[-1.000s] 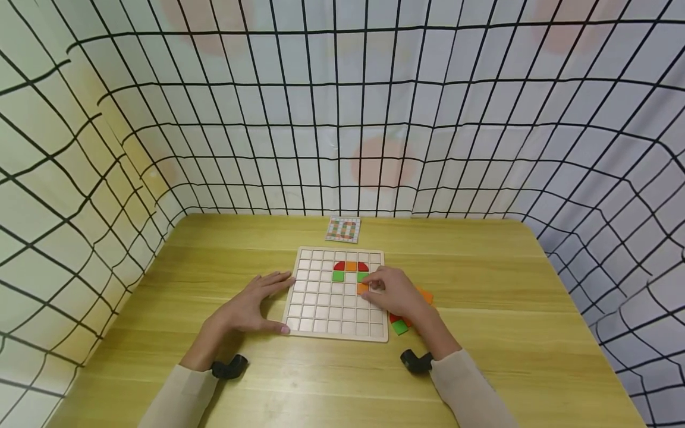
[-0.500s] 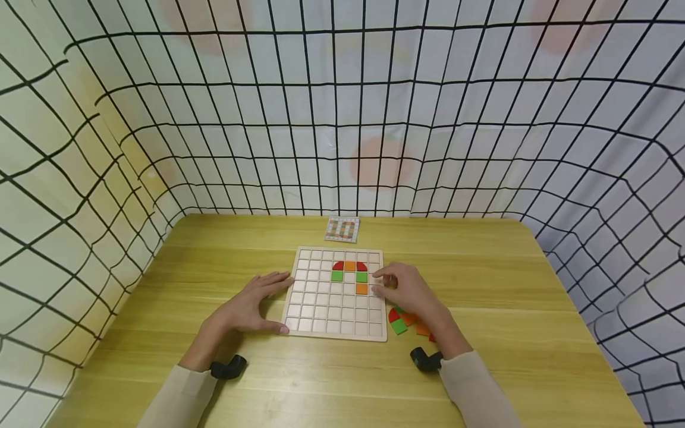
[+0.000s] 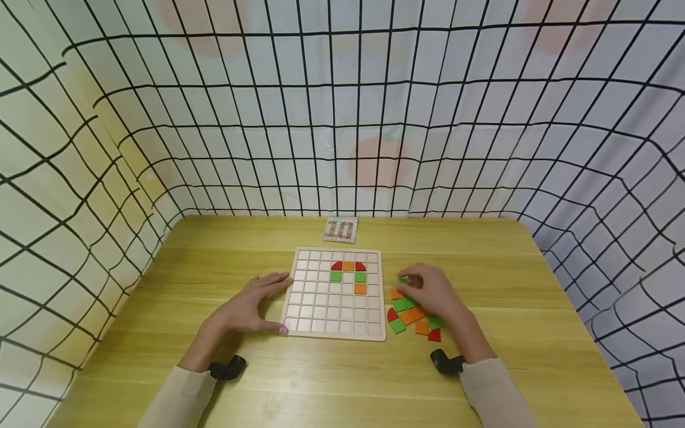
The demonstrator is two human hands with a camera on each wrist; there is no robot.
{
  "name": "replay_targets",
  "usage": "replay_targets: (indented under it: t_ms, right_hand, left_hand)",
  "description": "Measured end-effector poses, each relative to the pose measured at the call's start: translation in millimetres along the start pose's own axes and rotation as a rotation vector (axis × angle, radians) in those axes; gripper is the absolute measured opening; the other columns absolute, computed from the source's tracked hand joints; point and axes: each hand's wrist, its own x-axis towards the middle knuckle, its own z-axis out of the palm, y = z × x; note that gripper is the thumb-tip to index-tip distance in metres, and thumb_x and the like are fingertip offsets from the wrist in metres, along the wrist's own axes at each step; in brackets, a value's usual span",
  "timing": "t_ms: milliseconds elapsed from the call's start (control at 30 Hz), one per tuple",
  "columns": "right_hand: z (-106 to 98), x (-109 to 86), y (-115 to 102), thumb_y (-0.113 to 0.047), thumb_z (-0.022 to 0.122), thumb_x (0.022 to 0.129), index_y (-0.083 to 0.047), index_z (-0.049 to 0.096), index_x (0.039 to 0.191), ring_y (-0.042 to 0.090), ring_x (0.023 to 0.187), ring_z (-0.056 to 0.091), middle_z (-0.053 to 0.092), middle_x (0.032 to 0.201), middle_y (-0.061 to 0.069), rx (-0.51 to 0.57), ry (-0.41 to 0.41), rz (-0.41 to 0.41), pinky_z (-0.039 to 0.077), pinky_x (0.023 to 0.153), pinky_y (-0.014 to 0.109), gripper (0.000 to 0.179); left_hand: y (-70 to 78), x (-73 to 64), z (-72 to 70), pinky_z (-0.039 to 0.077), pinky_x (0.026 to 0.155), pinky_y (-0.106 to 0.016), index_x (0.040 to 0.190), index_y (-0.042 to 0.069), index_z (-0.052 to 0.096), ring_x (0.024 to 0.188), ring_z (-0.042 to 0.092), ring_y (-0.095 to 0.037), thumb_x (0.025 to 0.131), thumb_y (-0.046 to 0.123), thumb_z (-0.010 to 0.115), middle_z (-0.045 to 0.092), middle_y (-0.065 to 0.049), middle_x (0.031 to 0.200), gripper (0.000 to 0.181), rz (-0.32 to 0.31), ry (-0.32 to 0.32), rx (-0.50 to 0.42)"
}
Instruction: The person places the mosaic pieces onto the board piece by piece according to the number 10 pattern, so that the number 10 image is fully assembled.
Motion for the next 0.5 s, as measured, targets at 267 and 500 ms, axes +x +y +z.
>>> replay_targets:
  t_ms: [267,500]
  right_hand:
    - [-10.3,-10.6,15.4,-0.032,0.076,0.095,-0.012,0.076,0.119,0.017,0.081,0.055,0.067,0.094,-0.001,0.003,0.002,0.029,0.048,0.07,0.026,0.03]
    - [-19.7,-16.1,26.7,-0.032,0.073,0.098,-0.008,0.075,0.12,0.016,0.082,0.058,0.07,0.098,0.002,-0.003,0.016,0.07,0.051,0.071,0.025,0.032]
  left_hand:
    - [-1.4,-0.6,0.3,0.01,0.128,-0.064,0.16,0.021,0.04,0.158,0.024,-0.033,0.071,0.067,0.084,0.031,-0.003,0.17,0.11,-0.014,-0.004,0.004]
    - [-1.0,0.2,0.1,0.01,0.128,-0.064,0.161,0.02,0.039,0.158,0.024,-0.033,0.071,0.066,0.085,0.031,-0.004,0.17,0.11,-0.012,-0.009,0.004]
